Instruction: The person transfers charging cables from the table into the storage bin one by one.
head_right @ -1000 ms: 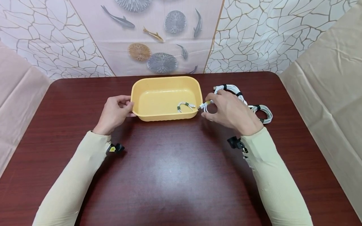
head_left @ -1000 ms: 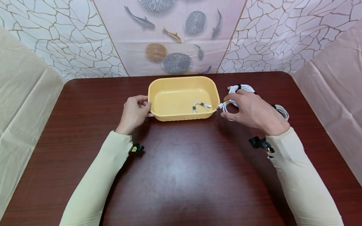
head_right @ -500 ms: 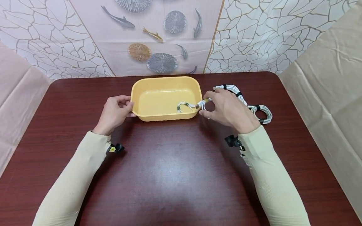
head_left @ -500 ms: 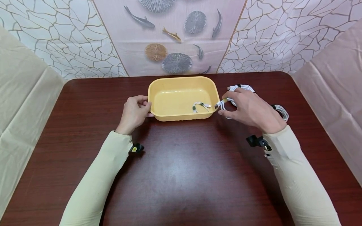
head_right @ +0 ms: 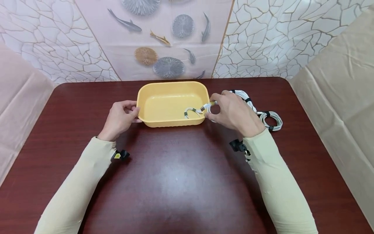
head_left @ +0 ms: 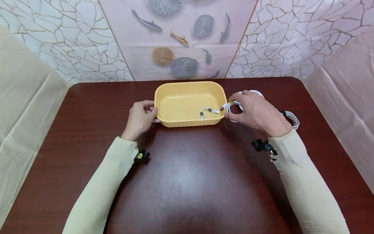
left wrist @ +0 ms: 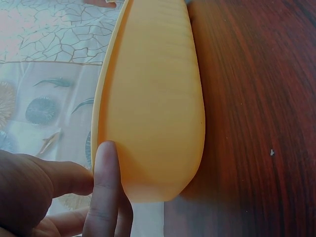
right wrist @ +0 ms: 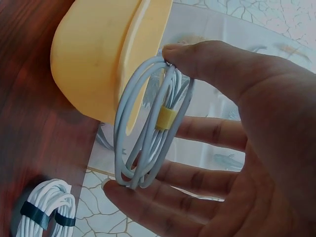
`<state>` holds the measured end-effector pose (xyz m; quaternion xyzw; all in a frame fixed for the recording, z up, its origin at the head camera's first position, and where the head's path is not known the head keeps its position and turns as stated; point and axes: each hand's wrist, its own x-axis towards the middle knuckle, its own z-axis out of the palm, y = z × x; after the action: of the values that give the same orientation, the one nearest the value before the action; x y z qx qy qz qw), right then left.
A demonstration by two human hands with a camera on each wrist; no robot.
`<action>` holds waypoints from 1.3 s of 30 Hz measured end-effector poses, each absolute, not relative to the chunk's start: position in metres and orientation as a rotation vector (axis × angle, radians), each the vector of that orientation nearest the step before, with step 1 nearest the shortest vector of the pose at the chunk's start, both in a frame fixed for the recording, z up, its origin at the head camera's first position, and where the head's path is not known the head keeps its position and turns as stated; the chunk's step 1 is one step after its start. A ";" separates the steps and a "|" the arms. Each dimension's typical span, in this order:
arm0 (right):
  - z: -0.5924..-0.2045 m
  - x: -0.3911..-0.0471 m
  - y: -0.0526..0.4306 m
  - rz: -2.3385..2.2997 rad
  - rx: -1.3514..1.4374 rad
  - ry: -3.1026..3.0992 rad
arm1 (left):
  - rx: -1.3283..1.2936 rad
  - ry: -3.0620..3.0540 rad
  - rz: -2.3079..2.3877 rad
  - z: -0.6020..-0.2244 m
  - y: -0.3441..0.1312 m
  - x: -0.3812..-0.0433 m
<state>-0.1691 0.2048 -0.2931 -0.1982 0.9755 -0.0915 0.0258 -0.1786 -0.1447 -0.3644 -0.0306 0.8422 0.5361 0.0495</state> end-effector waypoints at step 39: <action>-0.289 -0.186 0.185 -0.250 -0.599 3.036 | -0.092 2.579 1.625 -0.367 -0.145 -0.180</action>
<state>-0.1863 0.1845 -0.2889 -0.1929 0.9777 -0.0804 0.0186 -0.1795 -0.1454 -0.3668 -0.0302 0.8448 0.5323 0.0457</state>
